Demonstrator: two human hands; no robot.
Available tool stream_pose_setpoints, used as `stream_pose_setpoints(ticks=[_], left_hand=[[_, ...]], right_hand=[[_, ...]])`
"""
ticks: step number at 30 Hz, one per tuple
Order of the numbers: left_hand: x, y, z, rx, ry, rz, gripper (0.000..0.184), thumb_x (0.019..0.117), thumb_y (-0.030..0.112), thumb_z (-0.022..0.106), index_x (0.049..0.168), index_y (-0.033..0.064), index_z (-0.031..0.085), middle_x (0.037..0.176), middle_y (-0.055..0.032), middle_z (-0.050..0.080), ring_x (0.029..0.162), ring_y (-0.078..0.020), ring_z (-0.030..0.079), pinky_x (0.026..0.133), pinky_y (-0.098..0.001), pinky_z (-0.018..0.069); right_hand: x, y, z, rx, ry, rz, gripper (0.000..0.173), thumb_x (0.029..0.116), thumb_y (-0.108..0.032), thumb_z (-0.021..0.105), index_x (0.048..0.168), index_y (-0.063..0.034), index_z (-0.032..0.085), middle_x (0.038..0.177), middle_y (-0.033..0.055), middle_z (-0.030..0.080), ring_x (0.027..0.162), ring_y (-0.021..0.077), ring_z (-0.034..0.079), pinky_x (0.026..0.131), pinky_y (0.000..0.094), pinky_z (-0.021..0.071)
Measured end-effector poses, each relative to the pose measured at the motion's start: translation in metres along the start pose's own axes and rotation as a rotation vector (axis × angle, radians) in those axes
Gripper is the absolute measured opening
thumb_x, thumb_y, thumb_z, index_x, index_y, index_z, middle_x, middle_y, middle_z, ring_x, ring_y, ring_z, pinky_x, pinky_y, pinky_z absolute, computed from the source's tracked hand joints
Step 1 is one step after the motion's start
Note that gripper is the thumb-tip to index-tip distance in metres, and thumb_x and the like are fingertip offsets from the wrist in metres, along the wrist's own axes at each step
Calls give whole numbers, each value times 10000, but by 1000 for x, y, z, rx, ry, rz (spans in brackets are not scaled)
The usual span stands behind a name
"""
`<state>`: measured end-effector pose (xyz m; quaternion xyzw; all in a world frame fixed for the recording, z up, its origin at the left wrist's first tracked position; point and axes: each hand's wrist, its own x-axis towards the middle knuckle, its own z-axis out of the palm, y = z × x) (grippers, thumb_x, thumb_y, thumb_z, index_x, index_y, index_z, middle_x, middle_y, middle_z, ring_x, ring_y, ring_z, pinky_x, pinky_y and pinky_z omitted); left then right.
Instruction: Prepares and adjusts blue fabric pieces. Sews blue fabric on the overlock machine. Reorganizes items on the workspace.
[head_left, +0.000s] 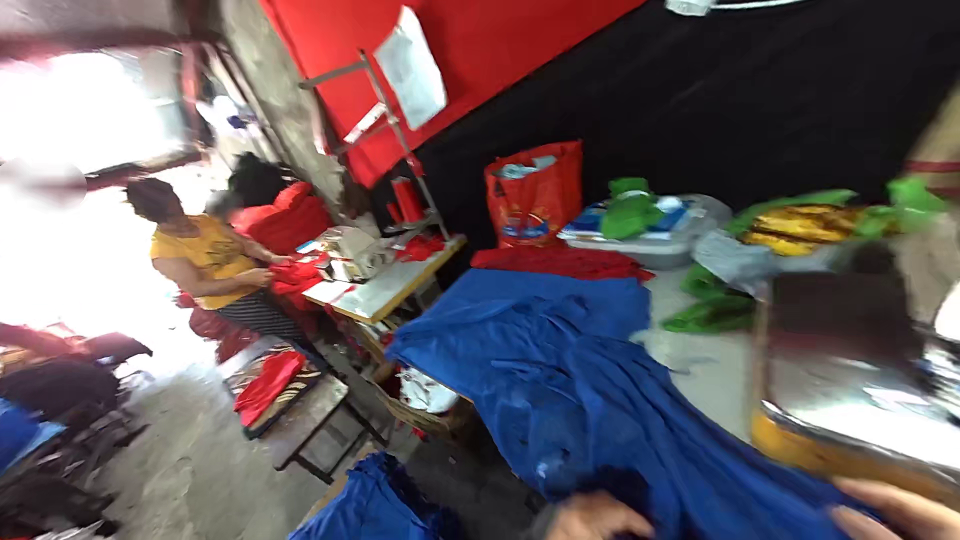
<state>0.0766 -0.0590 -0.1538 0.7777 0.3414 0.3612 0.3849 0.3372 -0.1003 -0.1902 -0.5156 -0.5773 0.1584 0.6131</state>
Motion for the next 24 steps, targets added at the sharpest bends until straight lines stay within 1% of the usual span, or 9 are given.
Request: stream_pose_setpoints(ticks=[3,6,8,10,12,14,18,21,24], left_hand=[[18,12,1,440,60,273,331,932,365,690,842,55,761,909,-106,765,959,-285,725,1007,-582,430],[38,24,10,361,-29,283,328,923,315,711,1054,15,723,826,-79,738,744,-184,714,752,-376,592],[51,26,25,145,-138,265,318,959,238,693,1180,9,677,779,-45,675,661,-77,615,637,-226,534],[64,32,42,21,-180,257,231,982,188,656,1135,23,705,831,-30,693,711,-19,617,670,-168,518],[74,34,57,-49,-233,157,186,1004,177,630,1104,51,723,940,-20,729,797,-19,669,730,-190,558],[81,38,66,-175,-296,-25,201,1020,149,605,1156,28,689,963,-36,723,763,-69,690,692,-237,587],[86,40,63,-416,-380,-195,303,1045,46,424,1286,-23,594,1076,-102,715,920,-169,735,876,-345,619],[87,34,63,-268,-325,-134,347,976,-31,501,1296,43,614,1067,-68,709,822,-131,723,772,-292,622],[96,28,60,-179,-329,-92,443,914,-54,621,1334,85,595,1210,-60,646,757,-101,684,699,-267,612]], right_hand=[[0,2,6,-16,106,31,225,912,-118,649,1053,56,675,1015,28,709,927,-32,655,836,163,562],[-4,6,8,-4,215,95,149,897,-135,643,1004,-68,723,944,-43,715,822,-11,670,744,170,581],[-7,2,6,7,240,147,143,928,-120,623,1017,-89,731,931,-51,728,812,3,679,741,183,585],[-9,-6,7,10,261,211,160,959,-125,603,1051,-105,733,926,-63,731,812,-6,672,745,177,568],[-13,-10,9,43,274,248,173,982,-109,587,1073,-106,735,931,-58,726,813,3,668,746,181,563],[-16,-11,11,100,278,255,192,1000,-98,563,1091,-98,732,959,-38,729,840,27,678,774,207,575],[-19,-12,11,153,273,289,251,1028,-110,505,1130,-106,735,993,-31,733,853,41,681,760,224,576],[-17,-16,10,177,245,304,292,1031,-85,462,1138,-100,734,1041,-31,727,899,39,674,792,223,566],[-16,-15,12,187,179,209,276,1023,-64,481,1154,-101,721,1024,-41,723,882,11,663,799,186,553]])
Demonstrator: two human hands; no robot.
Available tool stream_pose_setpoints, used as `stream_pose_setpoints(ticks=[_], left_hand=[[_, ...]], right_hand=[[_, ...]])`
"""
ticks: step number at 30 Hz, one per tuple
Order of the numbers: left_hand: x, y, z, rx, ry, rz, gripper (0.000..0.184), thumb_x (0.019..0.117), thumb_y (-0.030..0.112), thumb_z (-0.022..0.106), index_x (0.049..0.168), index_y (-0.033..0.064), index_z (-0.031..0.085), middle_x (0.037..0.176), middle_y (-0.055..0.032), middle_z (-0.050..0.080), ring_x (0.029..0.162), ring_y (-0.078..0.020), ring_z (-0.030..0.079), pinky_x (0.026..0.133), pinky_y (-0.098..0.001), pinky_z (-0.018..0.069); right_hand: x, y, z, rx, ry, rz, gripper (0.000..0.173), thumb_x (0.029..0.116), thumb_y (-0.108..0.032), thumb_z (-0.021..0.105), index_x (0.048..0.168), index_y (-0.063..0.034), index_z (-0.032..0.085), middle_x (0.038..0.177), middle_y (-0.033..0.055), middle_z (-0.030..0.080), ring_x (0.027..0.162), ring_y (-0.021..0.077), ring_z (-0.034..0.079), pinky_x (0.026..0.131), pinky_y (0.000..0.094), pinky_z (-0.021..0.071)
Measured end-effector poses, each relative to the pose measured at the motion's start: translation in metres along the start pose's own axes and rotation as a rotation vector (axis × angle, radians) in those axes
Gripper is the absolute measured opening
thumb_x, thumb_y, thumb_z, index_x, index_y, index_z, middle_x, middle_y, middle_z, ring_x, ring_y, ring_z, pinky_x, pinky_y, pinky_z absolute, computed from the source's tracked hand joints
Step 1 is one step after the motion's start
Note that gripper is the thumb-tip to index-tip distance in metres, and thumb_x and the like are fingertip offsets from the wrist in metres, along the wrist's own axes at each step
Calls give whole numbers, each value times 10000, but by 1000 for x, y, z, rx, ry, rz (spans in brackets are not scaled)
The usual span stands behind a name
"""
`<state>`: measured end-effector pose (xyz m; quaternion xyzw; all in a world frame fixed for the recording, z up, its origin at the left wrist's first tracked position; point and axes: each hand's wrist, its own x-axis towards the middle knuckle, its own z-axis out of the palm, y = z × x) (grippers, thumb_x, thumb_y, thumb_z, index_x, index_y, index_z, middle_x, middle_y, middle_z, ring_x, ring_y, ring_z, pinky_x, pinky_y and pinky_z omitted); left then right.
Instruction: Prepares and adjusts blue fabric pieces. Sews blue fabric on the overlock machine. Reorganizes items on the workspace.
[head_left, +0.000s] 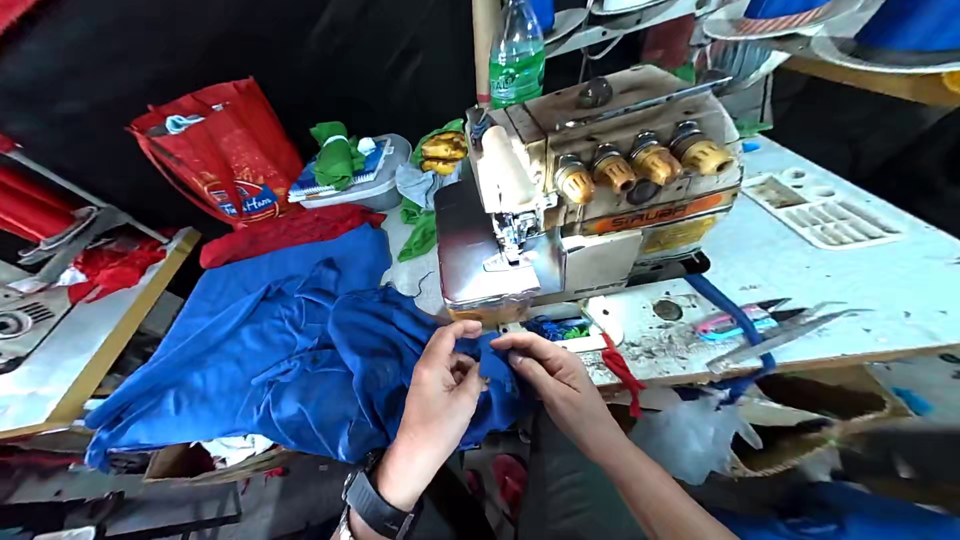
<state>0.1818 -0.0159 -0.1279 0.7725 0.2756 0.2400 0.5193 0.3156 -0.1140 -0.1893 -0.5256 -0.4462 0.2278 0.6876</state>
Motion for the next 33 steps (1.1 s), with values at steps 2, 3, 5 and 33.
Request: stream_pose_setpoints(ticks=[2,3,5,33], left_hand=[[5,-1,-8,47,-68,37,461,915,-9,610,1361,103,583,1231,-35,649,727,-73,660,658,-243,587],[6,-1,-13,67,-117,66,462,921,26,619,1373,114,576,1242,-11,659,744,-58,652,664,-228,573],[7,0,-21,95,-167,120,458,915,66,641,1368,113,589,1177,1,672,798,-61,663,699,-225,579],[5,12,-22,246,-39,288,78,951,170,675,960,116,731,854,54,657,680,-3,585,596,-151,496]], right_hand=[[1,-1,2,14,-48,-58,248,998,-33,528,1145,-94,718,1029,-41,724,869,-5,662,797,167,557],[1,-2,3,29,-68,-70,258,973,-8,538,1140,-88,717,1042,-35,719,880,-3,662,801,168,558],[2,-5,5,48,-103,-85,311,918,31,527,1131,-75,727,1074,-18,710,944,20,667,839,189,566],[7,-21,8,285,14,291,265,1059,-212,530,1167,-135,759,971,-20,740,821,48,671,746,213,562]])
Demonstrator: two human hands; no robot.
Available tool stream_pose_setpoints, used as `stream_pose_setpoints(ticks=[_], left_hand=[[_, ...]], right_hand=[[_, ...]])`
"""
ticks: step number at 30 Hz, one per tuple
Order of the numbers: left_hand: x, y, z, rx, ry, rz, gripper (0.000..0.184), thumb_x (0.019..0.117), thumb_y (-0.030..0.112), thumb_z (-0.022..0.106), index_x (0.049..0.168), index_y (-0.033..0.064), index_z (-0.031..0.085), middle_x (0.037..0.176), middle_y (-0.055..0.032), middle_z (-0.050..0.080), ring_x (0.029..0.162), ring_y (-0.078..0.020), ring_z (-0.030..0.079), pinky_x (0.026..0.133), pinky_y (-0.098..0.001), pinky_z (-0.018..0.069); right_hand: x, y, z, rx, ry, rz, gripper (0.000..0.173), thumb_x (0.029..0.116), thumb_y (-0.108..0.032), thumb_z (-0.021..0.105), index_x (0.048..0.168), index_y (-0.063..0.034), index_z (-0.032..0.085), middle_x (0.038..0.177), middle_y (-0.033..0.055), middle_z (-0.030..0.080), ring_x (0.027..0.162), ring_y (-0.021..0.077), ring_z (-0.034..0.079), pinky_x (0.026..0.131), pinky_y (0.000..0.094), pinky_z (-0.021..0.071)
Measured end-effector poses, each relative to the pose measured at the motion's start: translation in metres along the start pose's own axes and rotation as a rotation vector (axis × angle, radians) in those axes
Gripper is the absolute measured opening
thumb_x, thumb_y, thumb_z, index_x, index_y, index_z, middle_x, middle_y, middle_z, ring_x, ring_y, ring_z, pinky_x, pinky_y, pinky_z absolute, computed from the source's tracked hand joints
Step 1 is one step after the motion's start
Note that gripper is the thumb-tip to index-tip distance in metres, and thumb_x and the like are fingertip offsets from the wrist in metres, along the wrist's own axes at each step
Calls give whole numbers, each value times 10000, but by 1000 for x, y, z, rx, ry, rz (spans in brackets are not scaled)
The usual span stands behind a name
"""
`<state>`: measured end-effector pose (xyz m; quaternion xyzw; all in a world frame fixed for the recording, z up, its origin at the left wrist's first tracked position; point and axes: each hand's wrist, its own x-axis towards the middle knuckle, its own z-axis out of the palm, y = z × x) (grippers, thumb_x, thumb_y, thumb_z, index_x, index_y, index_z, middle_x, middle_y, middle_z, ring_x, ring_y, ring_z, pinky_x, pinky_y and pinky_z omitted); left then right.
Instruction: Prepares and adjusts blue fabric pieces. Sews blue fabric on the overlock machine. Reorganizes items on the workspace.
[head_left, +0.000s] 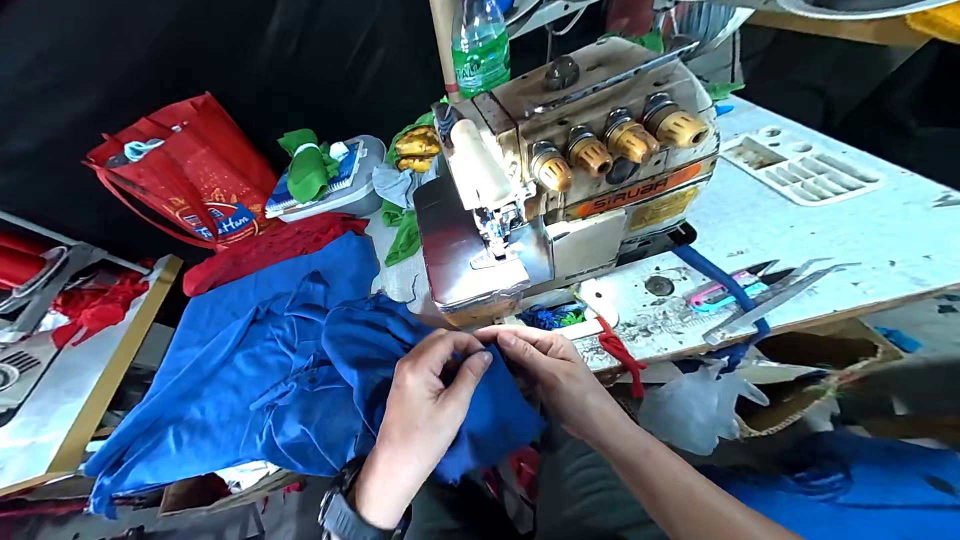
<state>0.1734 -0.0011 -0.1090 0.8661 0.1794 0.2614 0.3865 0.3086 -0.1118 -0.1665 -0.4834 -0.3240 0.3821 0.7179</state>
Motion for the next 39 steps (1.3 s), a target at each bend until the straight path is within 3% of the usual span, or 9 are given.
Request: stream_pose_setpoints(ticks=[4,8,10,17,21,24,27,29,39], left_hand=[[6,-14,2,8,91,-99,51,926,141,710,962,109,694,973,22,645,684,-20,578,599,-159,502],[4,-21,-7,-169,-90,-249,297,1010,199,599,1302,148,611,1056,38,695,805,-44,638,723,-222,538],[3,-20,-12,-184,-131,-247,235,1026,212,576,1213,136,696,1047,43,714,929,-46,667,825,-240,553],[-4,-26,-21,-178,-26,-124,102,948,137,670,1039,140,717,968,45,690,763,-29,625,674,-177,531],[-5,-35,-26,102,-37,179,97,973,258,642,979,183,703,1227,78,686,1188,-59,586,1048,-345,425],[-4,-35,-32,115,-61,310,80,982,231,621,985,158,654,1128,58,706,1244,-95,587,1194,-478,313],[-5,-28,-38,-190,-118,224,47,938,126,667,977,130,640,972,30,685,1001,-61,669,923,-256,557],[-4,-23,-42,-323,-133,158,105,912,66,692,964,139,637,934,39,638,840,-32,632,732,-182,561],[-8,-28,-45,-243,-11,-67,247,872,19,732,1101,109,710,885,40,705,798,-46,668,726,-193,570]], right_hand=[[-1,-3,8,17,-10,-17,269,916,-33,710,1181,-68,730,956,0,750,824,42,695,764,199,585],[1,-6,14,-71,-26,-74,392,889,53,697,1260,-73,689,1029,18,742,893,63,701,818,214,586],[2,-8,14,-139,-30,-124,448,888,41,693,1311,-99,643,996,-2,729,871,53,693,800,205,581],[4,0,13,-340,-8,-251,381,913,-72,705,1285,-106,631,911,-18,708,810,30,680,764,183,572],[8,1,9,-454,-46,-430,340,920,-68,688,1257,-54,640,944,-3,717,862,19,688,814,177,574],[10,-6,9,-487,-103,-471,270,937,-105,680,1199,-46,654,919,-12,708,841,3,676,798,154,564],[11,-14,11,-423,-152,-476,218,946,-105,684,1153,-42,668,917,-17,701,824,-9,665,772,135,560],[9,-20,12,-337,-165,-420,210,928,-72,698,1137,-67,673,889,-37,686,796,-9,651,739,131,555],[11,-5,8,-433,-185,-354,268,917,-37,701,1183,-34,676,1005,17,718,893,26,693,832,176,581]])
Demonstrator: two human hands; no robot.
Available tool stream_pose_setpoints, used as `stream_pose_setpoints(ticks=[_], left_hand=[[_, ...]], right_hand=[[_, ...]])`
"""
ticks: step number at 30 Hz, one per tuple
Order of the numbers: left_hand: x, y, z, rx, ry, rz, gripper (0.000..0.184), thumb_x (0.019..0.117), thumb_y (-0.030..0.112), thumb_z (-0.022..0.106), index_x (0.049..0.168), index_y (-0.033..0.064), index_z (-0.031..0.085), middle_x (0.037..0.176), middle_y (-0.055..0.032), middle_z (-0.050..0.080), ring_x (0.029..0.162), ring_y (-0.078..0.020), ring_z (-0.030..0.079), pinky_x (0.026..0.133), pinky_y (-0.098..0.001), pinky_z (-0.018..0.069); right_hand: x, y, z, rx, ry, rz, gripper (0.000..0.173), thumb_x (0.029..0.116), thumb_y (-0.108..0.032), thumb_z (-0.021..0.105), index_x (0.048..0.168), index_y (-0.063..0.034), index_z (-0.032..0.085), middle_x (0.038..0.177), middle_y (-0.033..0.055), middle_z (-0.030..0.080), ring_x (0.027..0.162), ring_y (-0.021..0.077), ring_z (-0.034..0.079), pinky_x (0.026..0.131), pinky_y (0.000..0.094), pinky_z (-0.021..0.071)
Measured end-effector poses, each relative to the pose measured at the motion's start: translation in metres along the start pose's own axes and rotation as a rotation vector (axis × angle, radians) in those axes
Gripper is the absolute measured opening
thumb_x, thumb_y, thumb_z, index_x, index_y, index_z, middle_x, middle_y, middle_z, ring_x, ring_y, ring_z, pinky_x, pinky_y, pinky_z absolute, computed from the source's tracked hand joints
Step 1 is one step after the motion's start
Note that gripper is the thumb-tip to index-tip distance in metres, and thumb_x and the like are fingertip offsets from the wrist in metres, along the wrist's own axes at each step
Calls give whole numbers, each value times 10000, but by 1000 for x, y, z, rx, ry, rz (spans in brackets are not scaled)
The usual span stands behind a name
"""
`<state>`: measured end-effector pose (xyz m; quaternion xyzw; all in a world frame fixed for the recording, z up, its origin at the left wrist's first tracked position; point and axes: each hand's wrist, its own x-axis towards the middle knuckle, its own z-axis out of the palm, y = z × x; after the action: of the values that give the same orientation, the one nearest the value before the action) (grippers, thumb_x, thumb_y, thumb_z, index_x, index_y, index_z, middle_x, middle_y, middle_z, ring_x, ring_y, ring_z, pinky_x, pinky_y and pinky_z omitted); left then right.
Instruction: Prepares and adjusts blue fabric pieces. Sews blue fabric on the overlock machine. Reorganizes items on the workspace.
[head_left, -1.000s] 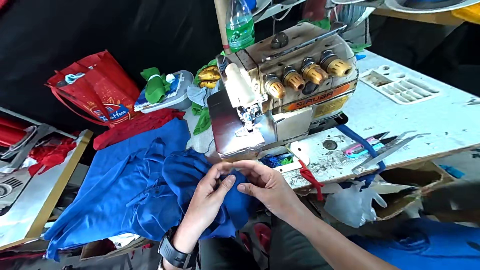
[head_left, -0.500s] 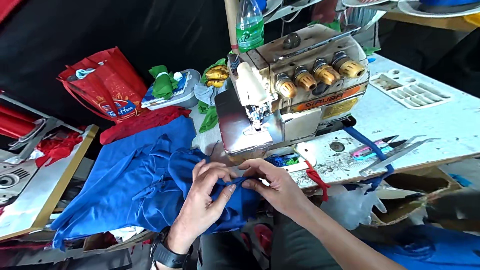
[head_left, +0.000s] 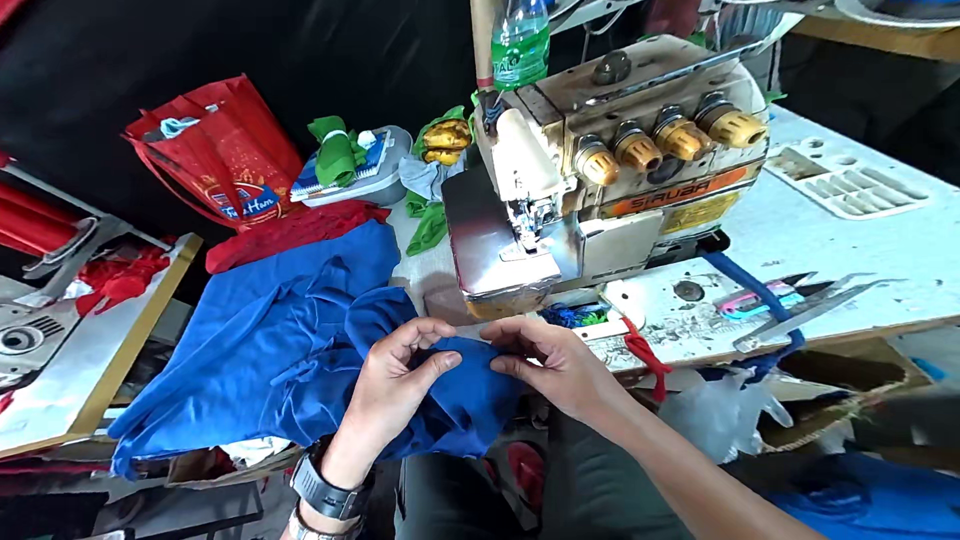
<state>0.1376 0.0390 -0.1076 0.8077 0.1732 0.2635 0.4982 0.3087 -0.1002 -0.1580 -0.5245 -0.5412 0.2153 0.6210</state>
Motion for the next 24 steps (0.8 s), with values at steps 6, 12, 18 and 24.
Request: stream_pose_setpoints(ticks=[6,12,18,24], left_hand=[[-3,1,5,-37,57,8,322,909,19,696,1223,91,692,955,39,732,877,-45,686,793,-203,572],[-6,1,5,14,48,60,367,893,42,720,1253,105,690,991,46,743,933,-54,699,836,-212,582],[-5,1,6,17,55,69,322,935,36,655,1253,76,685,926,38,728,834,-40,680,757,-197,572],[-4,-3,13,105,52,122,316,925,95,703,1241,85,700,983,24,740,906,-61,700,813,-219,588]], right_hand=[[-3,2,3,-52,78,-32,221,934,-111,699,1151,-73,691,903,-34,718,829,5,687,787,159,579],[-5,4,2,-46,51,11,348,885,-113,740,1224,-91,663,935,-37,707,871,14,680,809,160,569],[0,0,3,-8,-8,46,248,954,-163,680,1187,-79,686,1002,-25,701,881,0,672,814,163,570],[2,3,7,-97,40,-18,160,974,-249,662,957,-98,713,823,-54,672,747,-39,624,685,112,521]])
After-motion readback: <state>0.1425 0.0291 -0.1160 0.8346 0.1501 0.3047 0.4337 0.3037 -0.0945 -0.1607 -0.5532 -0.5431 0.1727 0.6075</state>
